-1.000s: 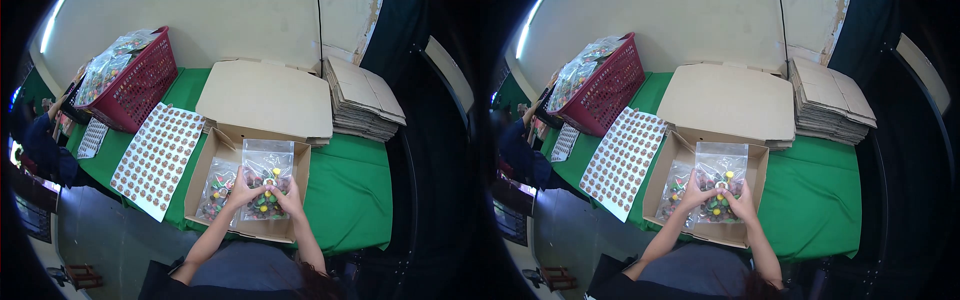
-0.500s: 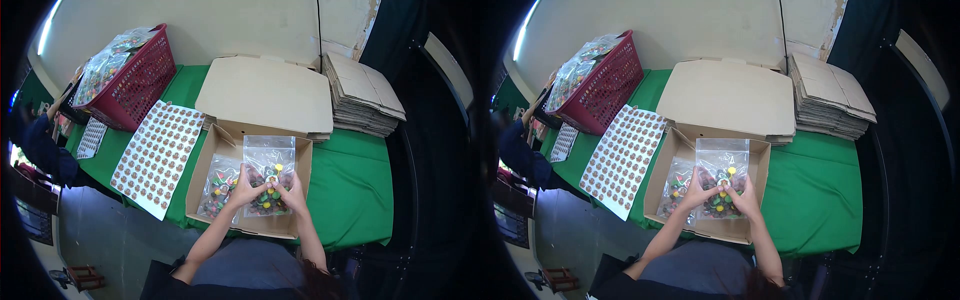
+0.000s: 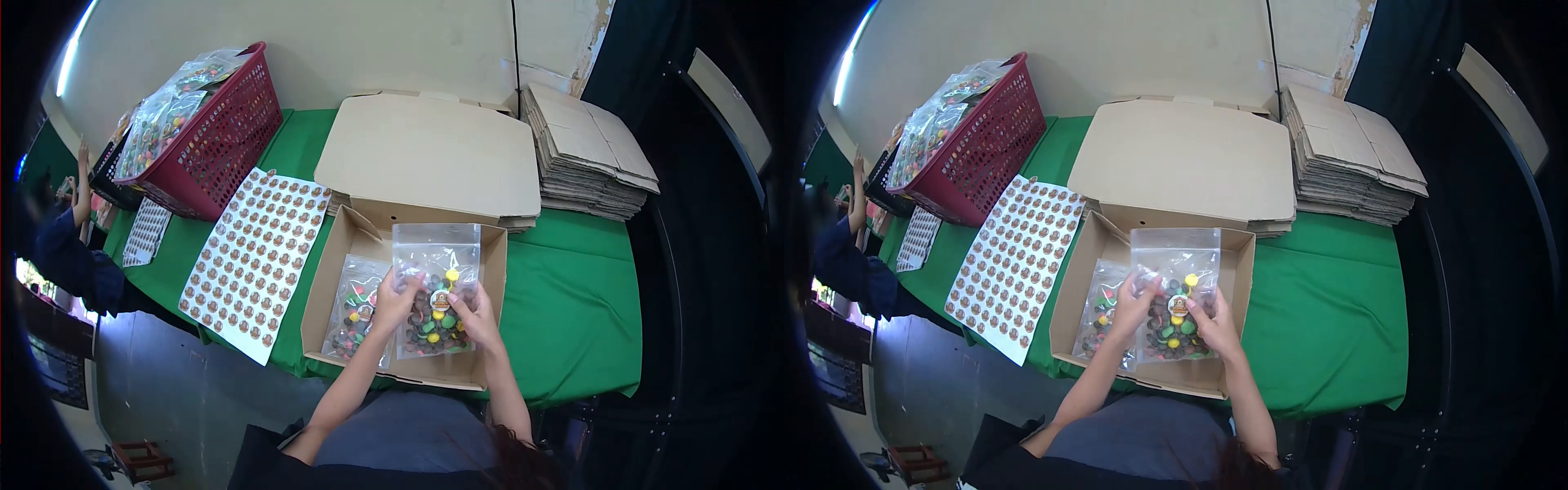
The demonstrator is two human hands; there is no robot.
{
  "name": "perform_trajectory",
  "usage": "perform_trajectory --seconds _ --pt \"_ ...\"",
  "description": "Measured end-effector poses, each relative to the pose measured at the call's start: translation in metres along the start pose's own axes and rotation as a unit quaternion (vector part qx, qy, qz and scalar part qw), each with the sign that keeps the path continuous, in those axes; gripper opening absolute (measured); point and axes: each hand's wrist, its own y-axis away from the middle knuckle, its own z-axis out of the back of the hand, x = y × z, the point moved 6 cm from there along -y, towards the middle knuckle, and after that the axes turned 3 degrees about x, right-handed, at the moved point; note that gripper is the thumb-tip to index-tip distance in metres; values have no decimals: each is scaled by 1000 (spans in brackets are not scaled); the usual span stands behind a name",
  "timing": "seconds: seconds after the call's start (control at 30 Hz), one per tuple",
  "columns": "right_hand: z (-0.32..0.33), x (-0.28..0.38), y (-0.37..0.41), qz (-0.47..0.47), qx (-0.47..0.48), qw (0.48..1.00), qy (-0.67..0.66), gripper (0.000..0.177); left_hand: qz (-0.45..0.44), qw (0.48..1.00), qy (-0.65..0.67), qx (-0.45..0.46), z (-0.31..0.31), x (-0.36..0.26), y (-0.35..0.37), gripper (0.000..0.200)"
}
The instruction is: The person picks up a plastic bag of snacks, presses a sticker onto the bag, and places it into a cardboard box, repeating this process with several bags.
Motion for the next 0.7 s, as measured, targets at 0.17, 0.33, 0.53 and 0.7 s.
perform_trajectory --seconds 0.17,0.33,0.53,0.7 --pt "-3 4 2 57 32 995 78 32 -97 993 53 -53 9 -11 -11 29" --pt "3 -2 0 -2 -4 981 194 37 9 999 16 -43 11 3 -14 29" --pt "27 -1 -32 68 -145 982 97 38 42 999 -22 24 -2 13 -9 29" --pt "24 2 -56 -1 -14 999 45 35 22 989 -117 88 8 11 -35 30"
